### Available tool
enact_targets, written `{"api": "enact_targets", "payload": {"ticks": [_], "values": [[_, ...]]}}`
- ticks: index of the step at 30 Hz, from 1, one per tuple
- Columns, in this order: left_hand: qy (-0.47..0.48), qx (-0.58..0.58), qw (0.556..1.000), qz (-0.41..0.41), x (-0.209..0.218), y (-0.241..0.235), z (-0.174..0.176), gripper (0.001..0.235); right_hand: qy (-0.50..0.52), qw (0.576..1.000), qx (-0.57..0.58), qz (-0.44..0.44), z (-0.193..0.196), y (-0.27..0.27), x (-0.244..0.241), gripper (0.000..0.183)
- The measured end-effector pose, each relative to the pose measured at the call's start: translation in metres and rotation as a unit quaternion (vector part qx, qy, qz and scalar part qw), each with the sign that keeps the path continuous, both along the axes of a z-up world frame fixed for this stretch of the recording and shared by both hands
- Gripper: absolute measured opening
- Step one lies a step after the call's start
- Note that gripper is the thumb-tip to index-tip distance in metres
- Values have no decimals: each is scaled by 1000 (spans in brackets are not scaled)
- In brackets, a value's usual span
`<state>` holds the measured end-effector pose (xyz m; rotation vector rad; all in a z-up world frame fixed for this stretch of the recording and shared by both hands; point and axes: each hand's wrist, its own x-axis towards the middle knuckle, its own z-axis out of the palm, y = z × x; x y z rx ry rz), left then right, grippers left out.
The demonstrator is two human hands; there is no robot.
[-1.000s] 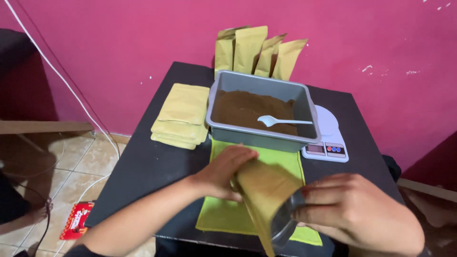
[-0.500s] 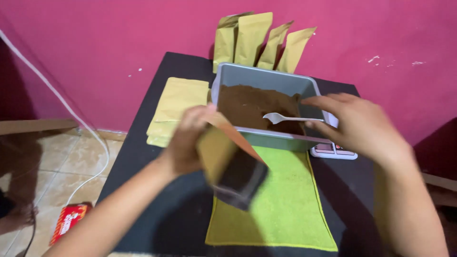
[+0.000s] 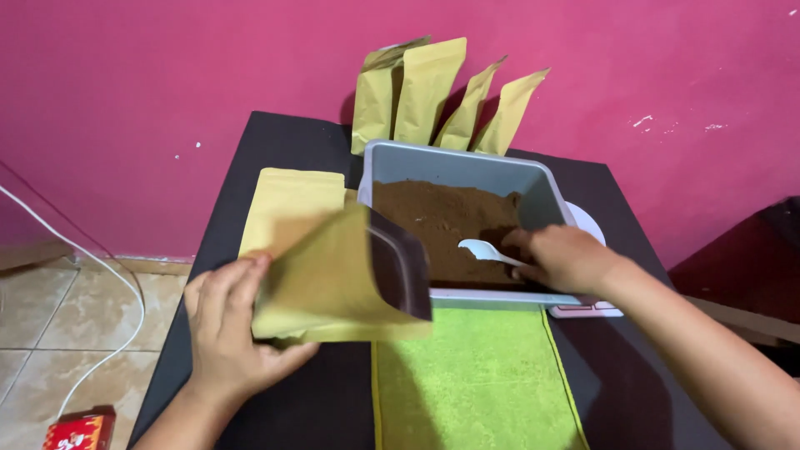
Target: Filling paper bags with coffee grounds using a spoon and weighing them on a digital scale.
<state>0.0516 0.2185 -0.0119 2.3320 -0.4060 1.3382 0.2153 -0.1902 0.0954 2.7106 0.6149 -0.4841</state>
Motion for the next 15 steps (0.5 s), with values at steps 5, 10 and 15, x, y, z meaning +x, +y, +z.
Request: {"api": "enact_targets", "payload": {"ticks": [5, 10, 15], "values": [[23, 9, 1000, 2, 2, 16, -6, 92, -91, 995, 33, -5, -12, -12, 5, 38], [8, -8, 1000, 8, 14, 29, -5, 96, -170, 972, 151, 60, -15, -13, 33, 36], [2, 46, 995, 87, 16, 32, -4, 88, -44, 941, 314, 118, -37, 15, 44, 22]]}}
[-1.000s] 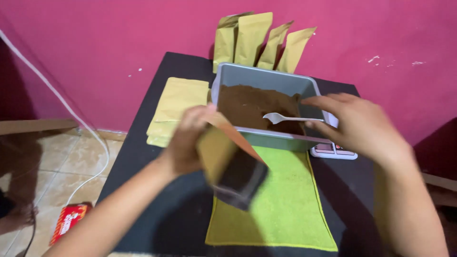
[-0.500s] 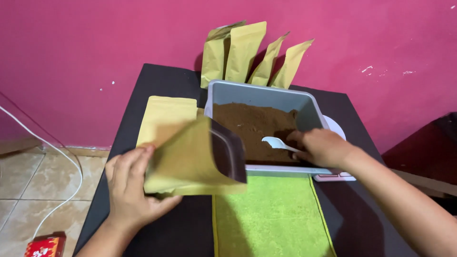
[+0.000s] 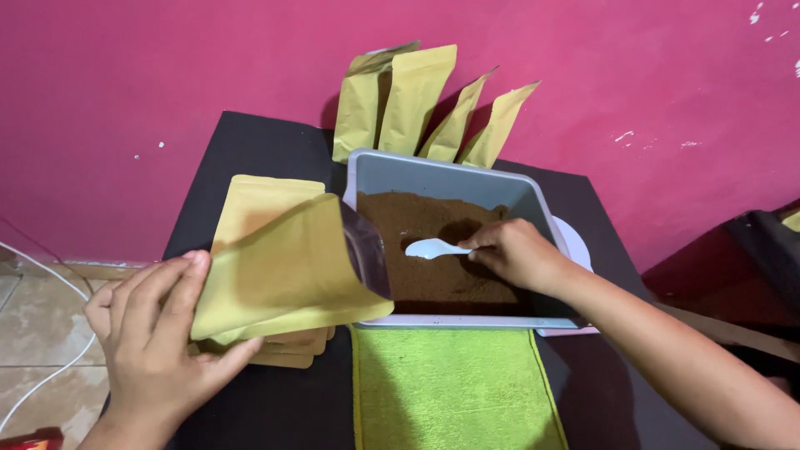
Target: Filling paper bags with coffee grounds using a spoon and weighing them on a digital scale.
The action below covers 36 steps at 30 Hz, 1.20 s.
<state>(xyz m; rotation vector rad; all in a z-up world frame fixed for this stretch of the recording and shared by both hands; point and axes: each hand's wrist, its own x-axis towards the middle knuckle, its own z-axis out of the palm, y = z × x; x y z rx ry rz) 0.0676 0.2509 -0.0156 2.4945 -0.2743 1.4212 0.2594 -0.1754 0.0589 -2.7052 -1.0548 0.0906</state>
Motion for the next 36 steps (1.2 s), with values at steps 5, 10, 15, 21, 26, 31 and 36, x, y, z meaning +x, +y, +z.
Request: {"api": "enact_targets", "payload": {"ticks": [5, 10, 15, 21, 26, 31, 36], "values": [[-6, 27, 1000, 9, 2, -2, 4, 89, 81, 996, 15, 35, -3, 21, -10, 11], [-12, 36, 999, 13, 2, -5, 7, 89, 154, 988, 8, 19, 5, 28, -20, 19], [-2, 45, 999, -4, 0, -5, 12, 93, 244, 969, 27, -35, 14, 29, -26, 21], [-13, 33, 998, -47, -9, -14, 34, 83, 232, 970, 42, -59, 38, 13, -14, 20], [-8, 30, 997, -76, -14, -20, 40, 74, 217, 973, 25, -74, 72, -1, 4, 22], [16, 14, 996, -82, -15, -23, 39, 66, 225, 969, 19, -100, 123, 11, -1, 23], [11, 17, 997, -74, -13, -22, 36, 67, 231, 971, 12, -52, 146, 38, -9, 23]]}}
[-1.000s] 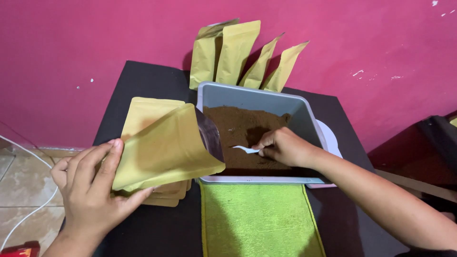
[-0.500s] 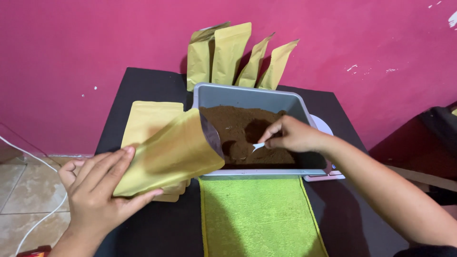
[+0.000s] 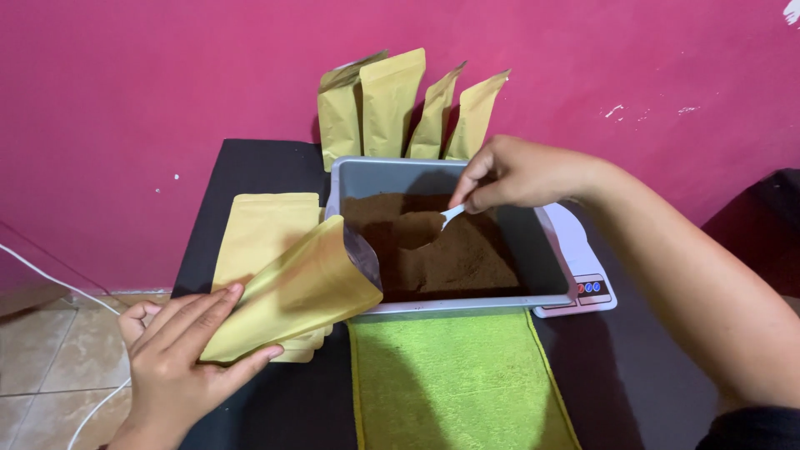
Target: Filling paper bags with coffee grounds using a spoon and weighing them on a digital scale.
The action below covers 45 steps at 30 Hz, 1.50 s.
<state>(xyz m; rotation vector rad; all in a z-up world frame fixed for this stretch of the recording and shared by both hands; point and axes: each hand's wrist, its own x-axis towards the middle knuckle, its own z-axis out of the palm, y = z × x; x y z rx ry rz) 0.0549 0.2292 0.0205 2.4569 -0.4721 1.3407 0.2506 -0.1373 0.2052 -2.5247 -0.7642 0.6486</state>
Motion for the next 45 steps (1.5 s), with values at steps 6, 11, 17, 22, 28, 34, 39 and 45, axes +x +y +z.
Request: {"api": "enact_targets", "payload": {"ticks": [6, 11, 17, 22, 28, 34, 39, 45], "values": [[10, -9, 1000, -7, -3, -4, 5, 66, 0, 999, 0, 47, -1, 31, -10, 24], [14, -13, 1000, -13, -5, -9, 8, 68, -18, 996, -10, 81, -8, 56, -21, 25], [26, -23, 999, -13, -4, -9, 3, 70, -252, 952, 90, 151, -58, 55, -51, 36], [66, -43, 997, -13, -4, -9, -5, 75, -488, 826, 193, 204, -72, 28, -71, 20], [168, -26, 985, 37, -6, -6, -10, 109, -407, 909, 93, 11, -69, -27, -41, 34], [173, -97, 980, 6, -11, 0, -10, 100, -352, 933, -7, -80, -98, -50, -27, 36], [134, -190, 961, -152, -21, -4, -3, 77, -308, 949, 44, -49, -127, -58, -47, 35], [235, -450, 793, -336, -12, -37, -24, 74, -244, 962, 99, -69, -135, -61, -51, 33]]}}
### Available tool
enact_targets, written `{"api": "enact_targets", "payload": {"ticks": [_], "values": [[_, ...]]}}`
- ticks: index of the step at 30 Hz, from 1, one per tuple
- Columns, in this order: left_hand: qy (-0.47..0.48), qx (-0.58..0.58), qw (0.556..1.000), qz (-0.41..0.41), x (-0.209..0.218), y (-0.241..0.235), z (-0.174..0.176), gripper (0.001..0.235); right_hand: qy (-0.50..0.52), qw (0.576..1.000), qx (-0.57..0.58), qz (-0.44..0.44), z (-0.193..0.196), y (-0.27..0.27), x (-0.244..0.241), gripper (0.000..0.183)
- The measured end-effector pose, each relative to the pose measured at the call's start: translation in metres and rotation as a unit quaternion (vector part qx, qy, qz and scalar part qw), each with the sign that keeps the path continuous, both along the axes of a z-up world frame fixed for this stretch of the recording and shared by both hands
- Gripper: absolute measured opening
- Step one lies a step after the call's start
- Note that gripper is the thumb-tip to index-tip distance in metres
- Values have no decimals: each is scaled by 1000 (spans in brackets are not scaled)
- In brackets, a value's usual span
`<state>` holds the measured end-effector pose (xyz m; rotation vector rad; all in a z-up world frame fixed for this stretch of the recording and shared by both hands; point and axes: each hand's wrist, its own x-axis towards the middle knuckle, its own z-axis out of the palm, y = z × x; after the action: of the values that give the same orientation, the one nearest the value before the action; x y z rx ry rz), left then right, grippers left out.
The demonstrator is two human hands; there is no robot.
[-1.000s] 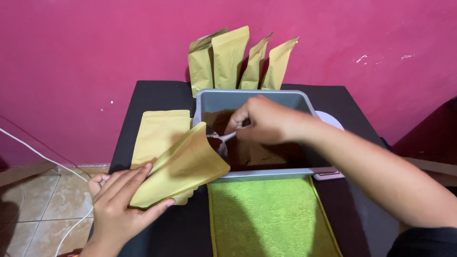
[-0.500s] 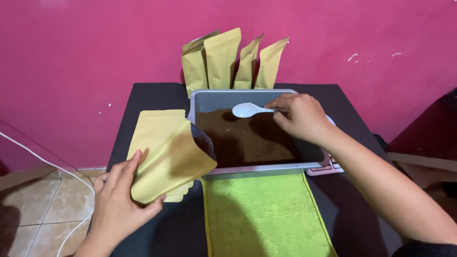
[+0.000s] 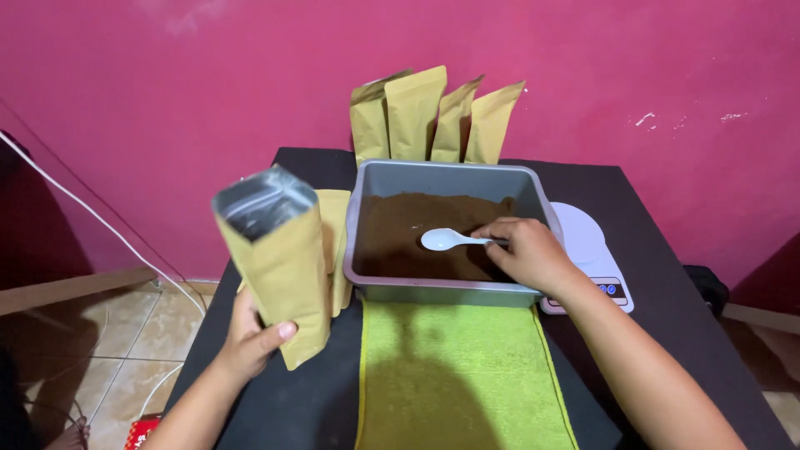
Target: Filling paper bags with coffee grounds using a spoon and weighing them on a digital scale.
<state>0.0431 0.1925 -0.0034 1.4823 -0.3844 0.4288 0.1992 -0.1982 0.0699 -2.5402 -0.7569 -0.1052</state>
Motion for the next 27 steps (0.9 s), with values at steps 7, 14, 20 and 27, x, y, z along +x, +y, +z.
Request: {"api": "enact_targets", "payload": {"ticks": [7, 14, 20, 27], "values": [[-38, 123, 991, -42, 41, 6, 108, 81, -4, 998, -51, -33, 5, 5, -3, 26], [-205, 282, 937, -19, 79, 2, 188, 100, -16, 998, -40, -35, -9, 0, 6, 33], [-163, 87, 981, -62, 104, 5, 160, 93, -7, 995, -50, -86, -8, 2, 7, 36], [-138, 338, 929, 54, 108, 13, 164, 87, -60, 983, -104, -137, -16, -16, 36, 40]]}}
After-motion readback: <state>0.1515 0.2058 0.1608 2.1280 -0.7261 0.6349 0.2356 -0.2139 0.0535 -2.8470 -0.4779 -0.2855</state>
